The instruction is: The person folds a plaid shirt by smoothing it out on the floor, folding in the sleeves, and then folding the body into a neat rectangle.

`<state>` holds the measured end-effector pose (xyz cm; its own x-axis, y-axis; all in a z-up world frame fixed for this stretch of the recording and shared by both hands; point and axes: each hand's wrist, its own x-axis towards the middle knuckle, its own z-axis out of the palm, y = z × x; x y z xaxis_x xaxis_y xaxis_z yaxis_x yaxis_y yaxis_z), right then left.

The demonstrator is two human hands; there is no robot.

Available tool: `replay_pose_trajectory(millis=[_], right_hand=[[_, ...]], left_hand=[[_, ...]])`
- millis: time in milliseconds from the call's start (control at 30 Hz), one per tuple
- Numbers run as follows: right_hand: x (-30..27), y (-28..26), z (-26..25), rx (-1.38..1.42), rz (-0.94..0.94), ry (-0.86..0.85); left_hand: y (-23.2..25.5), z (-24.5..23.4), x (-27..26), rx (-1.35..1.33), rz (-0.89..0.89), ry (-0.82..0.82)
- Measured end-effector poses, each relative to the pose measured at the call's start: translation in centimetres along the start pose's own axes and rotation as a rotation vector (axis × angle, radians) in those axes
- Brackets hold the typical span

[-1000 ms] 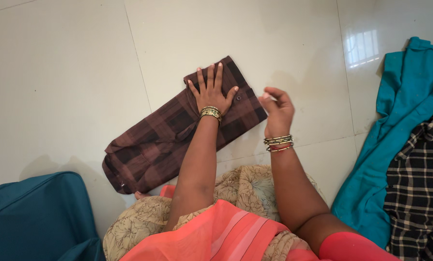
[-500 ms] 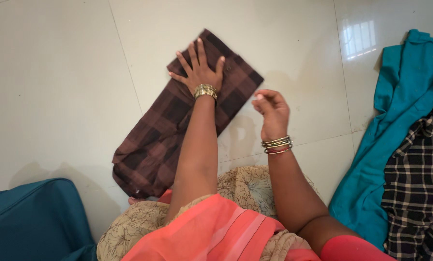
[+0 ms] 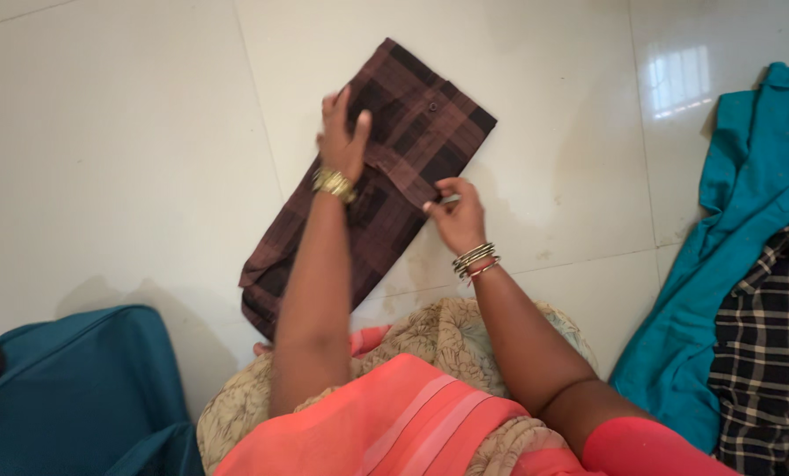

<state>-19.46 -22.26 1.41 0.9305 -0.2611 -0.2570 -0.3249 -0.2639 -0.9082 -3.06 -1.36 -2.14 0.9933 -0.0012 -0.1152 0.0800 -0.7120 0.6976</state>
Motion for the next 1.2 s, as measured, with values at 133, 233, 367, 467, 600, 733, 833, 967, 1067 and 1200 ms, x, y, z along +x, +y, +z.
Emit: replay_pose_trajectory(millis=[133,233,367,467,600,733,833,967,1067,1200], right_hand=[[1.5,3.1,1.4,0.508,0.325,0.065],[1.8,3.8,1.4,0.536,0.354,0.055],[2.1,3.3,0.9,0.573,0.415,0.061],[2.2,2.9,0.8,0.603,0.427,0.069],[2.6,3.2,0.8,0.611,0.426,0.045],[2.5,3.5,1.0,0.52,0.384,-0.034],[2.5,3.0,0.9,0.712,0.384,-0.093],[2.6,1.7,0.2,0.85,0.447,-0.167],[2.4,1.3,0.0,0.913,0.417,-0.29],[2.3,0.5,-0.5,0.995,0.422,-0.369]], left_hand=[[-4.5,-5.2,-4.5,-0.164,0.091,0.152],[-6.0,-5.5,-3.5,-0.174,-0.055,0.223],[-4.8,-3.6,-0.1,-0.164,-0.098,0.169],[-2.2,-2.6,1.0,-0.023,-0.163,0.118],[0.6,-2.1,1.0,0.119,-0.185,0.113],[1.6,-1.9,0.8,-0.021,-0.338,0.061],[1.1,-1.8,1.1,-0.031,-0.288,0.109],[-0.4,-1.5,1.7,0.085,-0.087,0.144],[-1.2,-1.4,1.8,0.033,-0.052,0.156],[-2.3,-1.1,2.1,-0.073,-0.018,0.126]])
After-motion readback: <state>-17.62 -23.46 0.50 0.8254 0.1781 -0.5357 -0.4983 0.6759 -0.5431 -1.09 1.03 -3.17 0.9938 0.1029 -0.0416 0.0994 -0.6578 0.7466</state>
